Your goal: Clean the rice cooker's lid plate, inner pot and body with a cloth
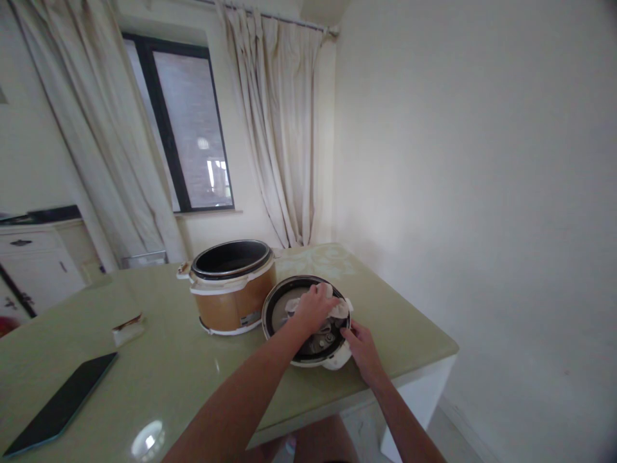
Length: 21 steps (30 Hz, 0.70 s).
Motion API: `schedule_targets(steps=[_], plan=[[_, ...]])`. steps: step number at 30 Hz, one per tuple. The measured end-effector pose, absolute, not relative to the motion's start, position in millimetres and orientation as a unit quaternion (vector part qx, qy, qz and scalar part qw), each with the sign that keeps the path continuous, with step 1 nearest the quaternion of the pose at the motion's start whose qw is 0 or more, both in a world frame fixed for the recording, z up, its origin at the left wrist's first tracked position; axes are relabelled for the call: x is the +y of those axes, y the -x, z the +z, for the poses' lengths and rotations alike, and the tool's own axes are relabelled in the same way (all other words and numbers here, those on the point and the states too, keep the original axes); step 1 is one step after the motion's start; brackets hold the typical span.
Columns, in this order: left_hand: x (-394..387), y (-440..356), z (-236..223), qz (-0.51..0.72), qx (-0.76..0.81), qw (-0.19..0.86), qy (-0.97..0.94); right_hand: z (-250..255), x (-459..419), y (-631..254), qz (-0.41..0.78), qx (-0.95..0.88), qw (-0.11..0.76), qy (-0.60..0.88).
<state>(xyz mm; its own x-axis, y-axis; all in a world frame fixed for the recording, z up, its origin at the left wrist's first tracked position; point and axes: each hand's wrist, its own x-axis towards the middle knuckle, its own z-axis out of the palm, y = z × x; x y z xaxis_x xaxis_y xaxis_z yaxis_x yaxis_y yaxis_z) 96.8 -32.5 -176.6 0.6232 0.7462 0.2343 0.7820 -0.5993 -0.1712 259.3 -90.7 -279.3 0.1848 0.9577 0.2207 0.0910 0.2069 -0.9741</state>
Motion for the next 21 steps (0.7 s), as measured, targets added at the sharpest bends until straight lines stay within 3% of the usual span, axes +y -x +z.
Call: schedule_targets(steps=[13,21], plan=[[-24.1,-31.1,-157.5,0.007,-0.440,0.051,0.896,-275.9,-90.5,-254.8,0.380,-0.515,0.596,0.485],[-38.3,-6.5,-168.3,-0.026,-0.521,0.098,0.847,-265.8,-98.9,-250.3,0.358,-0.508,0.616,0.484]])
